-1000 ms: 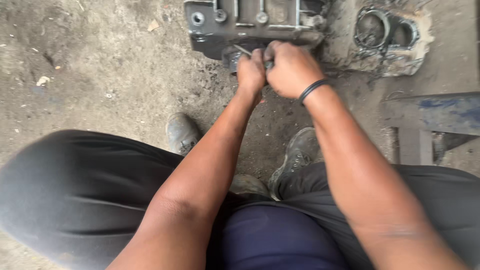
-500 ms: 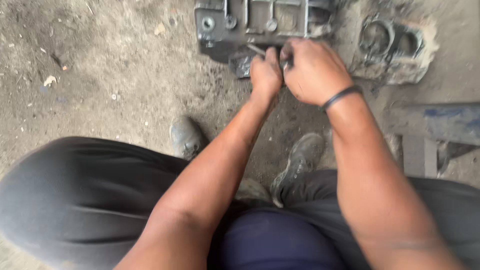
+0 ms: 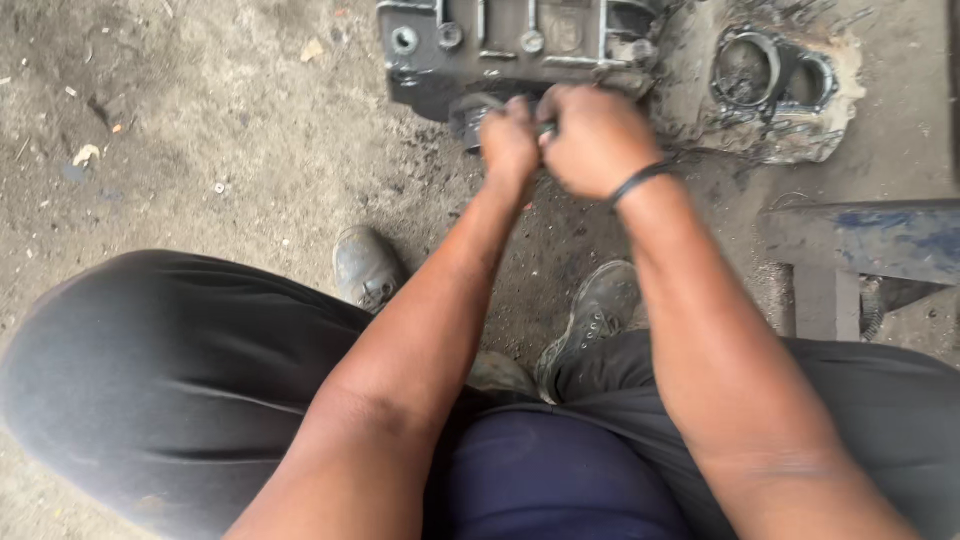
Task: The person cleans a disassembled engine block using a screwdriver and a rag. They scrape the cylinder head and block surfaces to remove grime and carbon deposits, then wipe the areas with the cloth.
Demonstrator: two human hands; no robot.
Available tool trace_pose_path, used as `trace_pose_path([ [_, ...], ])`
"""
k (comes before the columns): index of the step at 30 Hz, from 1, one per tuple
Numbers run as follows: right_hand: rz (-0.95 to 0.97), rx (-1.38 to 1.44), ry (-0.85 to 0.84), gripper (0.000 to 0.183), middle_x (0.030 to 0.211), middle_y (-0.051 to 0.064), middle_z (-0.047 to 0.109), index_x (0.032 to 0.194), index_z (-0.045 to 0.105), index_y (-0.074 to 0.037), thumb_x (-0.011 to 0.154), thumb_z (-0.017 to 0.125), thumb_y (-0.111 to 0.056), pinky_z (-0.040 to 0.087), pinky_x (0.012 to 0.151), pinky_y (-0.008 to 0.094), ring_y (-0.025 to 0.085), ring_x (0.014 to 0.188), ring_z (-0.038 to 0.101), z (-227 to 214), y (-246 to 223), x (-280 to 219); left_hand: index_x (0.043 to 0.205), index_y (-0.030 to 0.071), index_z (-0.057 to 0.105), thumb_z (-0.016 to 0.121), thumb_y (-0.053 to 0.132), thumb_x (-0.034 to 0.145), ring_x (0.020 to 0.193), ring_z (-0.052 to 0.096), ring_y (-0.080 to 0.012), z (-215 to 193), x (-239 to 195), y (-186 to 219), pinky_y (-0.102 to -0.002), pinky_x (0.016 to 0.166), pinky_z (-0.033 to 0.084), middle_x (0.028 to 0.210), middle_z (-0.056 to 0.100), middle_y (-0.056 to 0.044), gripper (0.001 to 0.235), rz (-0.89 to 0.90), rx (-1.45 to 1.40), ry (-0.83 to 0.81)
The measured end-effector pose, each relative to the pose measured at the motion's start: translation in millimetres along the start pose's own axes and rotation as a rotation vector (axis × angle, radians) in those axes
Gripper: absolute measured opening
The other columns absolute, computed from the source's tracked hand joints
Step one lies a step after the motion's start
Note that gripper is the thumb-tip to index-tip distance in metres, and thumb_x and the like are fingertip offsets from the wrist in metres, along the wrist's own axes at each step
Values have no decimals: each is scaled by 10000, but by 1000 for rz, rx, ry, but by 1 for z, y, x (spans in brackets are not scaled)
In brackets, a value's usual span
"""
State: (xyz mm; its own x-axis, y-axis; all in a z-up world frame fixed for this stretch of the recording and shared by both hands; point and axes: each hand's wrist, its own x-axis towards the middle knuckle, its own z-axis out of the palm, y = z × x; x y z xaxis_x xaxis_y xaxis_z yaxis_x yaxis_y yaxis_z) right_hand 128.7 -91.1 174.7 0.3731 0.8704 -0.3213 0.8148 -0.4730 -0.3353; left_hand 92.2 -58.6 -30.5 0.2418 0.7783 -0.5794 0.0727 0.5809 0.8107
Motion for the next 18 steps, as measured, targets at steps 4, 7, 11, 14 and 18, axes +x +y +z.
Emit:
trace_pose_path([
  [4, 10, -86, -25, 280, 1045, 240, 719, 1092, 735, -72, 827, 663, -126, 524, 858, 521, 429, 972, 688, -3, 0, 7, 962, -110, 680, 534, 326, 1000, 703, 703, -267, 4, 5, 1, -419, 648, 549, 822, 734, -215, 460, 4, 24, -36],
  [7, -57, -115, 23, 288, 1025, 246, 719, 1075, 732, -55, 799, 659, -91, 533, 867, 518, 442, 966, 687, -7, 2, -1, 932, -105, 683, 528, 320, 1000, 691, 708, -259, 8, 1, 1, -416, 632, 551, 802, 739, -195, 457, -77, -40, -61],
  [11, -16, -35, -14, 238, 988, 233, 713, 1057, 729, -55, 856, 689, -176, 533, 817, 527, 443, 946, 679, -22, 5, 0, 808, -82, 685, 498, 358, 1025, 604, 633, -269, 13, -4, 12, -452, 565, 506, 696, 689, -182, 525, -3, 51, -89],
  [14, -233, -154, 51, 188, 959, 229, 725, 1036, 734, -33, 924, 741, -183, 548, 765, 512, 425, 901, 688, -23, 17, 2, 744, -93, 610, 478, 336, 1037, 534, 651, -332, 17, -9, 8, -501, 524, 533, 654, 650, -207, 535, -64, -80, -184],
  [18, 320, 401, -262, 232, 799, 95, 705, 1139, 692, -84, 938, 695, -200, 511, 536, 367, 189, 636, 638, 2, 26, 11, 844, -21, 720, 498, 396, 1007, 694, 725, -317, 7, 3, -2, -481, 660, 563, 756, 731, -185, 500, -95, 298, 26],
])
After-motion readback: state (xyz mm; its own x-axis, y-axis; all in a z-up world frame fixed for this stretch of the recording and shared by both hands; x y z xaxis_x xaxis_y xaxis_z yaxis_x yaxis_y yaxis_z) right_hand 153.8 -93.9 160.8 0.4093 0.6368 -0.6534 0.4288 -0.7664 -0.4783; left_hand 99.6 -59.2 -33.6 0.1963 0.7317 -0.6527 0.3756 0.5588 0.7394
